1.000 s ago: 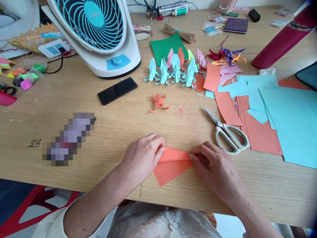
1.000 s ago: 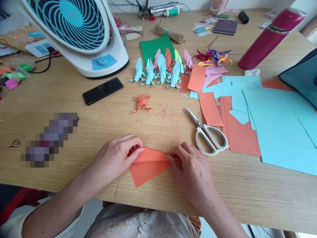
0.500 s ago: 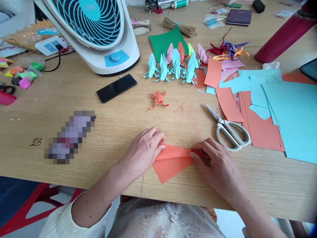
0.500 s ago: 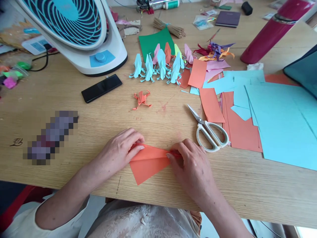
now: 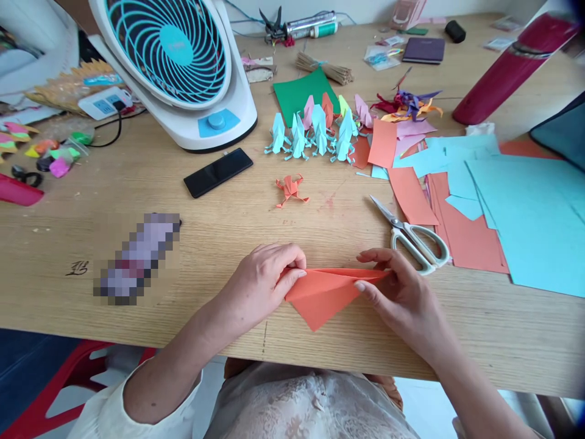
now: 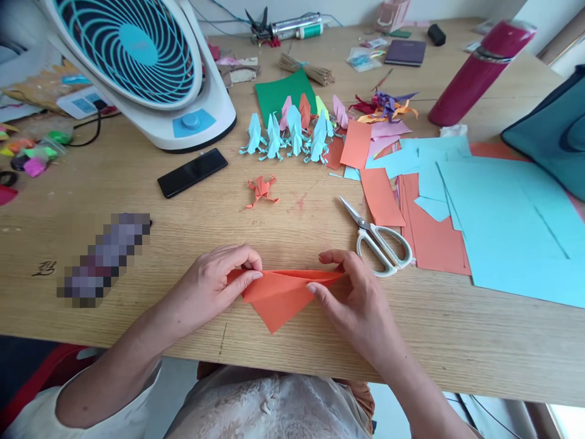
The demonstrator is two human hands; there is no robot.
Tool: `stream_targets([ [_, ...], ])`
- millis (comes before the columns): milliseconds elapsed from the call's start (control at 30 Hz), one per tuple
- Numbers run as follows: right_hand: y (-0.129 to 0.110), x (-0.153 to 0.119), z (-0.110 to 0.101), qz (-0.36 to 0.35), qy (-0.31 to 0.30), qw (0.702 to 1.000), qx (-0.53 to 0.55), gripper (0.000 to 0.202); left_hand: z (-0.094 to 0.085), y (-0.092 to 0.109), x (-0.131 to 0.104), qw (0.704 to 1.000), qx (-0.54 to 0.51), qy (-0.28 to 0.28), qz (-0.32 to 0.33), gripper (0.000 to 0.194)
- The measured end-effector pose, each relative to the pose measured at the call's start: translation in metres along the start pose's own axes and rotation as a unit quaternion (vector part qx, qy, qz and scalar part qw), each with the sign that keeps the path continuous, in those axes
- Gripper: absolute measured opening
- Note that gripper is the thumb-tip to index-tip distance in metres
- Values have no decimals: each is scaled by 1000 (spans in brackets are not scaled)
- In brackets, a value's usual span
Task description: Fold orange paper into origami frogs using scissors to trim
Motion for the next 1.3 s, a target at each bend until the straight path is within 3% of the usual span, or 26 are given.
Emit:
stream_targets([
  [167,2,5,1,76,-2,962,264,39,-5,19,-2,999,-27,34,19,16],
  [333,-3,11,3,114,43,930,348,42,-5,23,-7,998,-64,18,-10,16],
  [500,-17,23,5,104,20,924,367,39,-8,31,7,999,-34,4,-21,16],
  [600,-27,35,7,94,-3,921,378,40,-8,41,25,1000,-18,15,-2,4],
  [767,-30,51,7,56,-15,936,347,40,-3,40,47,995,-95,35,7,7],
  [900,-21,56,5,20,-5,945,327,35,-4,27,51,995,-101,9,13,8],
  [1133,-6,54,11,12,-41,944,328,27,-14,14,52,995,-74,-70,1,15],
  [1300,-1,48,21,1,-33,951,307,20,-10,17,48,997,6,-68,30,19],
])
Point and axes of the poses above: each hand's wrist, its own x-axis towards the middle knuckle, its own z-axis out of the palm, y = z × x, the point moved 2 cm from there along x, towards the middle knuckle, and after that the axes turned 1 degree about -z, right-handed, at the moved point
